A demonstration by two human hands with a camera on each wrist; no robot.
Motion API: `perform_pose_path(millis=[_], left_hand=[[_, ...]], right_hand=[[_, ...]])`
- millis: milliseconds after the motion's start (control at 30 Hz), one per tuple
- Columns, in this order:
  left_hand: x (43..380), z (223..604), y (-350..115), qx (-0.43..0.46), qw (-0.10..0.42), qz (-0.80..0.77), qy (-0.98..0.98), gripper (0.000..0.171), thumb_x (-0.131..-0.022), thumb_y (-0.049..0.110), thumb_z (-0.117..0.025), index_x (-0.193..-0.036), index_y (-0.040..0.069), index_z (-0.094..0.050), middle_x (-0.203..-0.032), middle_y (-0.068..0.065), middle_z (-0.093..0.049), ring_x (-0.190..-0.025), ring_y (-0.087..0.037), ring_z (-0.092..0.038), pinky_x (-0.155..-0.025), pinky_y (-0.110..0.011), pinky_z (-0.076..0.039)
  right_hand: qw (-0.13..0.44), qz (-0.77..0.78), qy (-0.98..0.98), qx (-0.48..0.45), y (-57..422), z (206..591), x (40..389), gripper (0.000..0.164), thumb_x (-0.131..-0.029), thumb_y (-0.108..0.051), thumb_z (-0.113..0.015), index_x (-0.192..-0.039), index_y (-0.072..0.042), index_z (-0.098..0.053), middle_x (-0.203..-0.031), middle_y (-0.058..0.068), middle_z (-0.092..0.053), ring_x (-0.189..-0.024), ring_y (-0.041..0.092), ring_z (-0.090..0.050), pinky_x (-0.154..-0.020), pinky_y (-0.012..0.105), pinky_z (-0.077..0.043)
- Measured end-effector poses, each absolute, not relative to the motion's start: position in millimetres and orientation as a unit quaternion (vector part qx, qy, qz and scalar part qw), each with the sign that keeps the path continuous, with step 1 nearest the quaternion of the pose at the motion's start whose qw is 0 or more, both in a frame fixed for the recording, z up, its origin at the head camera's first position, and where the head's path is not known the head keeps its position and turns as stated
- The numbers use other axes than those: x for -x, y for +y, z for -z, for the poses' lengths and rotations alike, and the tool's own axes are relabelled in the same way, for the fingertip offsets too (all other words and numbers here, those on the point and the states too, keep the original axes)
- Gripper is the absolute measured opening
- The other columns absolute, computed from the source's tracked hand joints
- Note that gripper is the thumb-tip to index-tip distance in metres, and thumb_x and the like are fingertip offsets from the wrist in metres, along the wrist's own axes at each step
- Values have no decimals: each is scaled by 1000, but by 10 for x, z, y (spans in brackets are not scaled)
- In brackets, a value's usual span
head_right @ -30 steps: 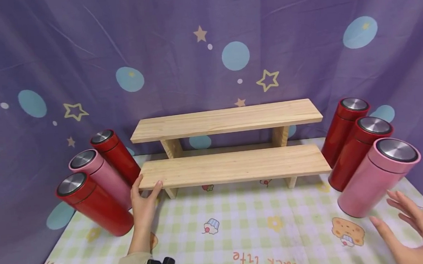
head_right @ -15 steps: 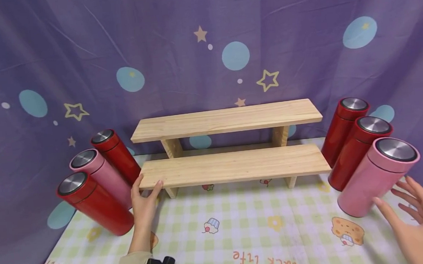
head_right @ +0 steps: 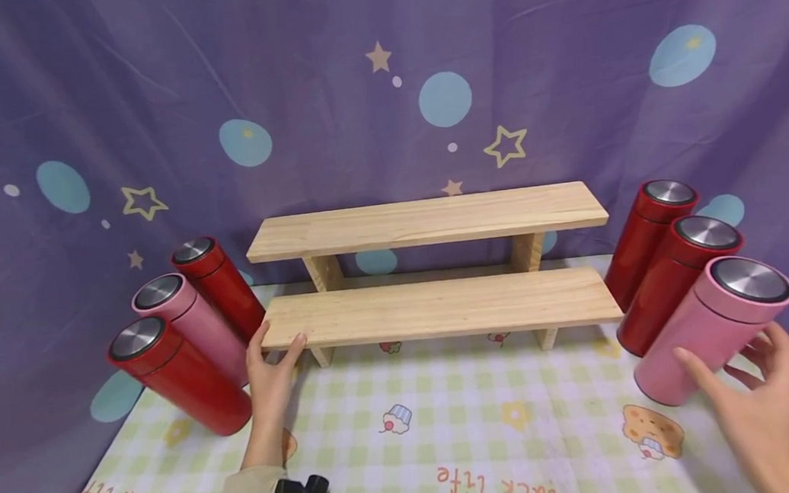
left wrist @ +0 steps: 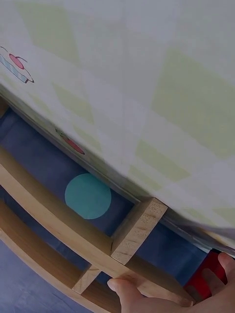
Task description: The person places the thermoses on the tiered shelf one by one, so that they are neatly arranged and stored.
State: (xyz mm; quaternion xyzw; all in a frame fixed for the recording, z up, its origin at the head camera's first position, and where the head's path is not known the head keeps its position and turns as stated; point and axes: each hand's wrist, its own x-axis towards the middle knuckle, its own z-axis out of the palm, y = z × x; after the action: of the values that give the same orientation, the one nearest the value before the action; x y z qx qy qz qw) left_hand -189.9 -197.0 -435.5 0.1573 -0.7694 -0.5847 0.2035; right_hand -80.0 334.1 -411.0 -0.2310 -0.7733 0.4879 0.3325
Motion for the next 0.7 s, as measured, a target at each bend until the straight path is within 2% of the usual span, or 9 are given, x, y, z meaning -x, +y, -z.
perform_pose_path(millis=[333, 700], left_hand=[[1898, 4349, -1972, -164, 199, 576, -776, 80, -84, 38, -80, -150, 16, -40, -155, -12, -30, -144, -29, -27, -115, -52, -21], [1911, 4350, -1977, -163, 205, 579, -772, 79, -84, 35, -80, -149, 15, -41, -154, -13, -31, -143, -30, -27, -115, -51, -21]], right_hand=[[316, -509, -761, 249, 3304, 4093, 899, 80, -80, -6, -80, -144, -31, -39, -121, -19, -48, -114, 0, -47, -79, 4, -35], [313, -522, -745, 274, 3289, 4106, 918, 75, -82, -8, -80, -142, -32, -41, -119, -20, -49, -111, -3, -46, -83, 3, -35]])
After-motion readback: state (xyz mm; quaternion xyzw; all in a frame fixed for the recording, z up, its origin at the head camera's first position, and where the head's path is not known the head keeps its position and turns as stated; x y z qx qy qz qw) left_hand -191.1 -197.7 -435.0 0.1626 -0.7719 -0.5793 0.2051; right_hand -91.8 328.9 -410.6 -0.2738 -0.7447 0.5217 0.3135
